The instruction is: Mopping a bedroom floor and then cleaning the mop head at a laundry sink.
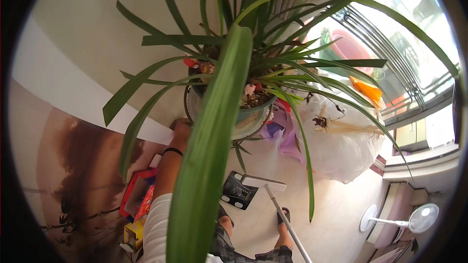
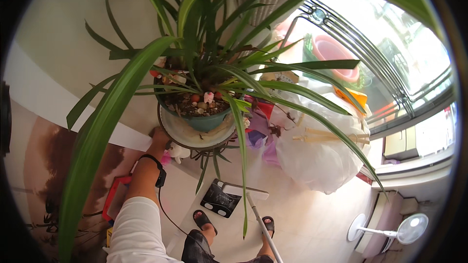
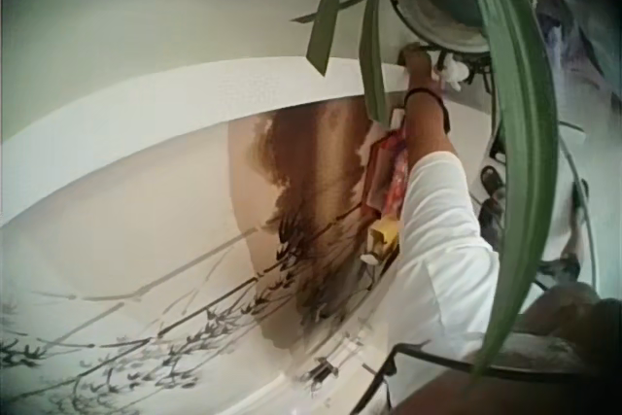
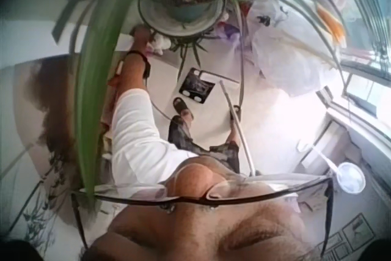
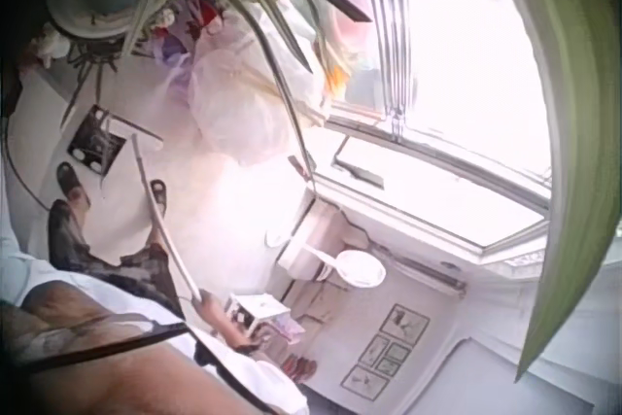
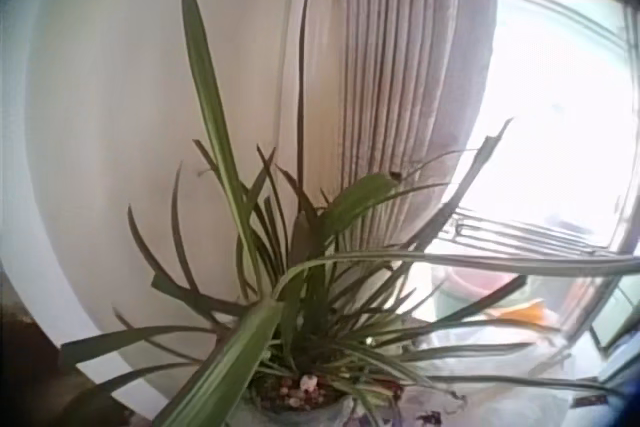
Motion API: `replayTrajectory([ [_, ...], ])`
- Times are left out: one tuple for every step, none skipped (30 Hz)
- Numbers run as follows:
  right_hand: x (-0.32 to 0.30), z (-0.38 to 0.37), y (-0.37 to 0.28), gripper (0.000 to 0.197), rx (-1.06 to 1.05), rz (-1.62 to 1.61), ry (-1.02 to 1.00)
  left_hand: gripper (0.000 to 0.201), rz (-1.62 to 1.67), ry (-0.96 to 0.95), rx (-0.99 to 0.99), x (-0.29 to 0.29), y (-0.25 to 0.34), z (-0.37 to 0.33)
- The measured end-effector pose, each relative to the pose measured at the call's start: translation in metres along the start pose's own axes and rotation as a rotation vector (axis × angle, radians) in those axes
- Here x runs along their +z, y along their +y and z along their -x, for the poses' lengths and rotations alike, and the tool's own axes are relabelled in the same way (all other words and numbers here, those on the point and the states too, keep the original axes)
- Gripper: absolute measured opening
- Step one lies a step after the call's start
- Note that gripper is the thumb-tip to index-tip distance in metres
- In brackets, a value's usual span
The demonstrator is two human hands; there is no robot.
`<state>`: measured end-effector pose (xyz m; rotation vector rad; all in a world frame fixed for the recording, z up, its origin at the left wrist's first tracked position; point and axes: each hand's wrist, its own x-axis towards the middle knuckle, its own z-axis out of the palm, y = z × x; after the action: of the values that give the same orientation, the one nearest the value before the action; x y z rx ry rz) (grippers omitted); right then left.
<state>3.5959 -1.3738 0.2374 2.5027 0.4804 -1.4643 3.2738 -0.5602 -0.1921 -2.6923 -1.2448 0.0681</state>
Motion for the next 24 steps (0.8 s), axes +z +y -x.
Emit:
replayTrajectory([
  [-0.003,0.004,-0.012,0.045,0.004,-0.01,0.023,0.027,-0.019,0.038,0.034,-0.009,-0.01,0.008],
  [-0.003,0.003,-0.014,0.041,-0.001,-0.02,0.035,0.037,-0.049,0.069,0.066,-0.023,-0.024,0.022],
  [-0.005,0.009,-0.02,0.037,0.026,-0.022,0.047,0.037,-0.037,0.042,0.089,-0.035,-0.018,0.029],
  [-0.003,0.011,-0.027,0.033,0.051,-0.02,0.056,0.033,-0.074,-0.058,0.095,-0.048,-0.017,0.028],
  [-0.002,0.02,-0.029,0.029,0.093,-0.021,0.066,0.029,-0.102,-0.158,0.117,-0.065,-0.004,0.025],
  [-0.001,0.027,-0.031,0.026,0.13,-0.024,0.081,0.029,-0.085,-0.181,0.151,-0.088,0.009,0.021],
  [0.0,0.035,-0.031,0.022,0.173,-0.033,0.096,0.023,0.075,-0.056,0.217,-0.118,0.025,0.016],
  [0.003,0.04,-0.03,0.022,0.158,-0.005,0.109,0.018,0.226,0.058,0.264,-0.138,0.028,0.026],
  [0.003,0.036,-0.025,0.022,0.114,0.022,0.109,0.018,0.206,0.022,0.276,-0.154,0.017,0.045],
  [0.005,0.036,-0.015,0.021,0.087,0.024,0.113,0.017,0.126,-0.013,0.185,-0.166,0.013,0.059],
  [0.005,0.037,-0.009,0.02,0.056,0.025,0.118,0.017,0.041,-0.043,0.094,-0.177,0.009,0.071],
  [0.0,0.041,-0.011,0.02,0.061,-0.036,0.104,0.015,-0.147,-0.131,0.194,-0.183,0.009,0.086],
  [-0.007,0.049,-0.006,0.019,0.082,-0.096,0.099,0.015,-0.149,-0.145,0.225,-0.191,0.023,0.095],
  [-0.011,0.051,0.013,0.02,0.076,-0.118,0.096,0.015,-0.168,-0.174,0.177,-0.201,0.042,0.103],
  [-0.01,0.051,0.029,0.02,0.067,-0.144,0.09,0.015,-0.194,-0.203,0.131,-0.21,0.057,0.113],
  [-0.012,0.046,0.043,0.02,0.041,-0.142,0.073,0.015,-0.187,-0.175,0.166,-0.215,0.061,0.126],
  [-0.021,0.03,0.046,0.02,-0.009,-0.142,0.052,0.016,-0.152,-0.343,0.0,-0.219,0.035,0.15],
  [-0.025,0.014,0.055,0.02,-0.102,-0.046,0.081,0.017,-0.098,-0.516,-0.151,-0.224,0.021,0.183],
  [-0.03,0.018,0.074,0.02,-0.041,-0.137,0.051,0.025,0.022,-0.425,0.005,-0.243,0.047,0.207],
  [-0.039,0.025,0.09,0.02,0.019,-0.22,0.052,0.034,0.085,-0.555,-0.07,-0.295,0.106,0.204],
  [-0.044,0.021,0.107,0.02,-0.017,-0.214,0.073,0.038,0.024,-0.613,-0.125,-0.315,0.12,0.221],
  [-0.039,0.014,0.122,0.019,-0.07,-0.213,0.086,0.038,0.102,-0.708,-0.138,-0.333,0.132,0.234],
  [-0.047,0.012,0.146,0.019,-0.052,-0.238,0.102,0.037,0.195,-0.798,-0.15,-0.349,0.154,0.236],
  [-0.053,0.007,0.166,0.019,-0.087,-0.254,0.111,0.034,0.337,-0.828,-0.183,-0.352,0.17,0.249],
])
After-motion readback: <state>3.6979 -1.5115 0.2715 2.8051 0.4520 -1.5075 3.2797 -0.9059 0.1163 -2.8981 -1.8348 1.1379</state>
